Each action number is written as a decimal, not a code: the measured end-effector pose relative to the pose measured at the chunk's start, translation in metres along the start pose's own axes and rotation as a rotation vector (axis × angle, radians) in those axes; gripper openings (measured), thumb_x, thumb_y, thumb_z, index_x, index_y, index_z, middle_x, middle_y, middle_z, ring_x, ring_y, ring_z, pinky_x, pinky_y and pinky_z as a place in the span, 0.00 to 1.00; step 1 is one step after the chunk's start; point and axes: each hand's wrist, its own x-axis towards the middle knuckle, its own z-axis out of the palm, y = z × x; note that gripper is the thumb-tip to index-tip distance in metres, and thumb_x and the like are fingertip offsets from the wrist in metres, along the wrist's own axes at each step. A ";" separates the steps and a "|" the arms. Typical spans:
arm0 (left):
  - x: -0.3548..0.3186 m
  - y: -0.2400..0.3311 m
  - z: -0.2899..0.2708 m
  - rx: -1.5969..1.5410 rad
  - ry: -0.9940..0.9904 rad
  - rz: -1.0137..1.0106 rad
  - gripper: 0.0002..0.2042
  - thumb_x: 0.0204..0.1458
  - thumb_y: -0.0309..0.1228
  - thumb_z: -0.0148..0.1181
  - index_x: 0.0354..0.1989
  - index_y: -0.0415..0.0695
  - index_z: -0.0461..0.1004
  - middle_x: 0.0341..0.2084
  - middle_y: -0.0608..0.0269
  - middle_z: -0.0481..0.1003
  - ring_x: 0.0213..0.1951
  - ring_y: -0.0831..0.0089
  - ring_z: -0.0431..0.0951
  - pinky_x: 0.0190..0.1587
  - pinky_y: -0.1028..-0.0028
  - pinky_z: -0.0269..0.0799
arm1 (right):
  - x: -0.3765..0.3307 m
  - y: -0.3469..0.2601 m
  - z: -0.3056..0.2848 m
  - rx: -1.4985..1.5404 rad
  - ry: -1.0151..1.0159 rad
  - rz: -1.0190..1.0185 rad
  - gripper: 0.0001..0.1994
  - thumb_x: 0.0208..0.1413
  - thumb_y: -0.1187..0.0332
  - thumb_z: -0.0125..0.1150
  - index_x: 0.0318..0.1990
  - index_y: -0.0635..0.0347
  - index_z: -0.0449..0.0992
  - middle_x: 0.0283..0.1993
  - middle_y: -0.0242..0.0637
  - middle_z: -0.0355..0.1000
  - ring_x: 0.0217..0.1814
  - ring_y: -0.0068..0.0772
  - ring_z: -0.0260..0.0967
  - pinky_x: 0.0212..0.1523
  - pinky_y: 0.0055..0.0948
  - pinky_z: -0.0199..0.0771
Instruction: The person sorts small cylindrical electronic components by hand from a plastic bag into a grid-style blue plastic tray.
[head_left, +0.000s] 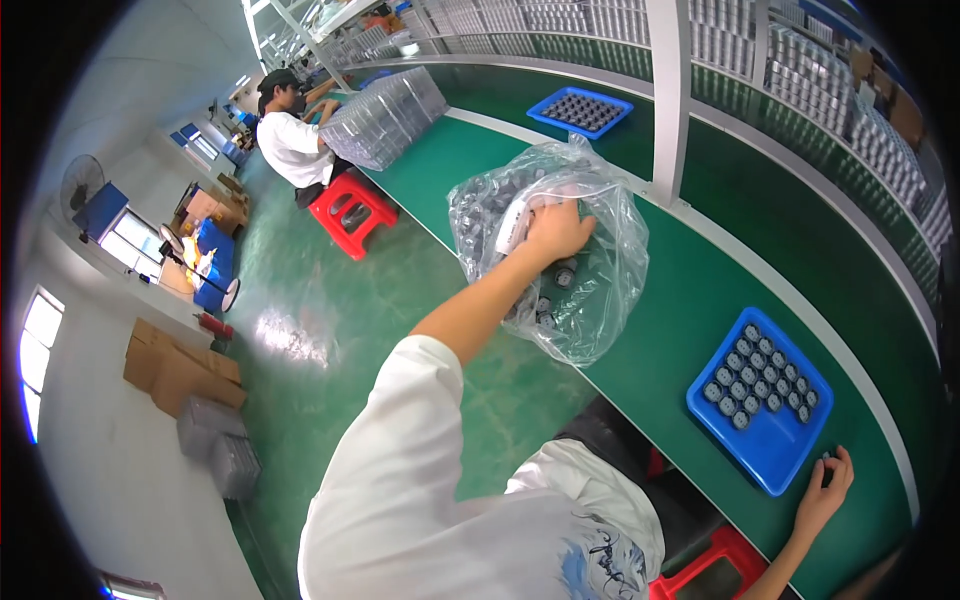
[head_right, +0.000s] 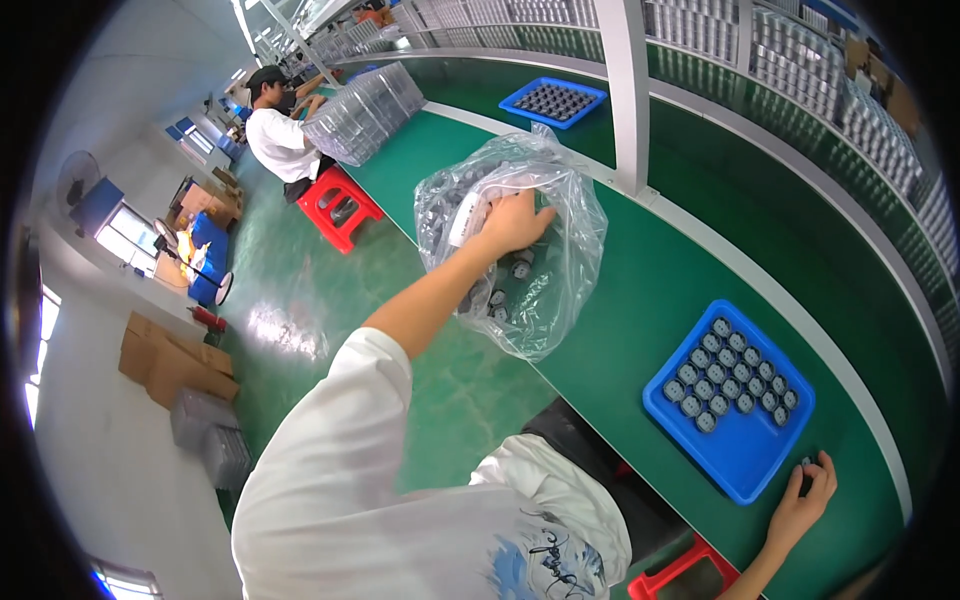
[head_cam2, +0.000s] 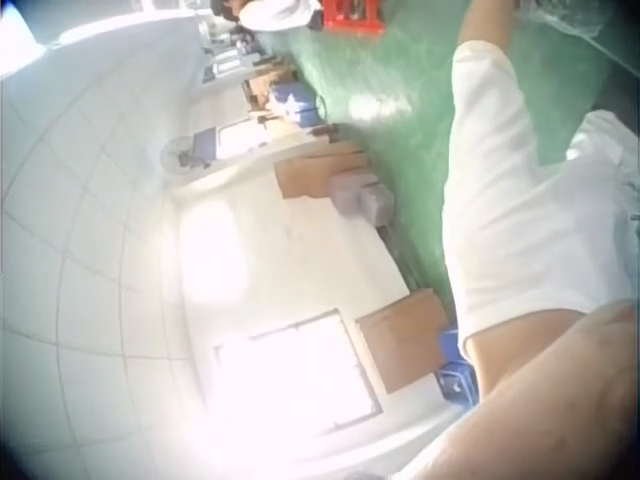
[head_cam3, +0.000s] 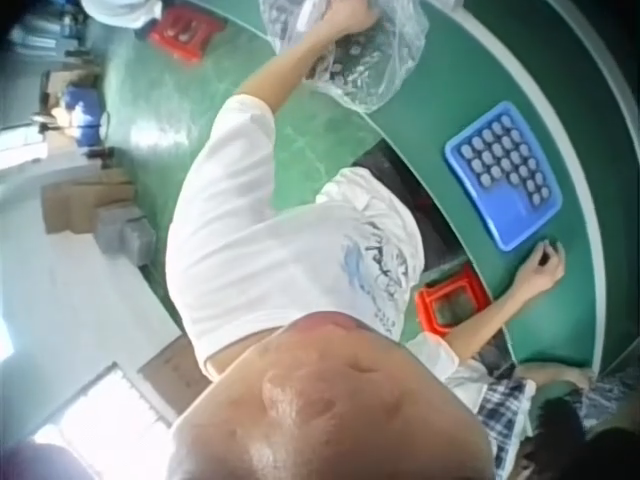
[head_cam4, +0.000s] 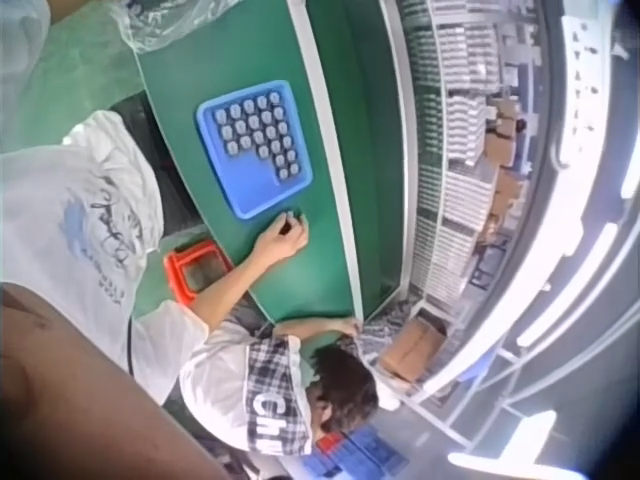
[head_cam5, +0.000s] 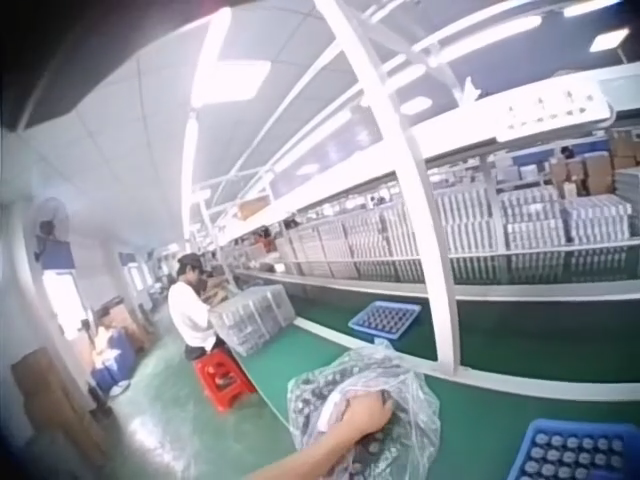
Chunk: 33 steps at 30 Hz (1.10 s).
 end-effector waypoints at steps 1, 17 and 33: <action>0.011 -0.002 -0.003 -0.005 -0.003 -0.001 0.30 0.52 0.47 0.57 0.64 0.52 0.66 0.67 0.36 0.53 0.67 0.35 0.51 0.67 0.40 0.43 | -0.002 0.008 0.002 -0.010 0.015 -0.012 0.03 0.57 0.78 0.57 0.36 0.65 0.69 0.58 0.49 0.68 0.58 0.50 0.66 0.56 0.39 0.66; -0.017 -0.006 -0.026 -0.093 0.026 0.409 0.18 0.52 0.31 0.54 0.51 0.41 0.72 0.50 0.33 0.68 0.47 0.37 0.73 0.50 0.47 0.70 | 0.009 -0.036 -0.008 -0.144 0.103 -0.032 0.09 0.56 0.69 0.66 0.35 0.68 0.78 0.46 0.49 0.76 0.44 0.49 0.73 0.46 0.41 0.75; -0.017 0.028 -0.035 -0.171 0.004 0.331 0.15 0.51 0.34 0.62 0.45 0.41 0.74 0.42 0.45 0.76 0.44 0.47 0.76 0.46 0.56 0.73 | 0.017 -0.037 -0.011 -0.127 0.124 0.009 0.08 0.57 0.69 0.65 0.36 0.67 0.80 0.43 0.49 0.77 0.43 0.48 0.74 0.46 0.41 0.76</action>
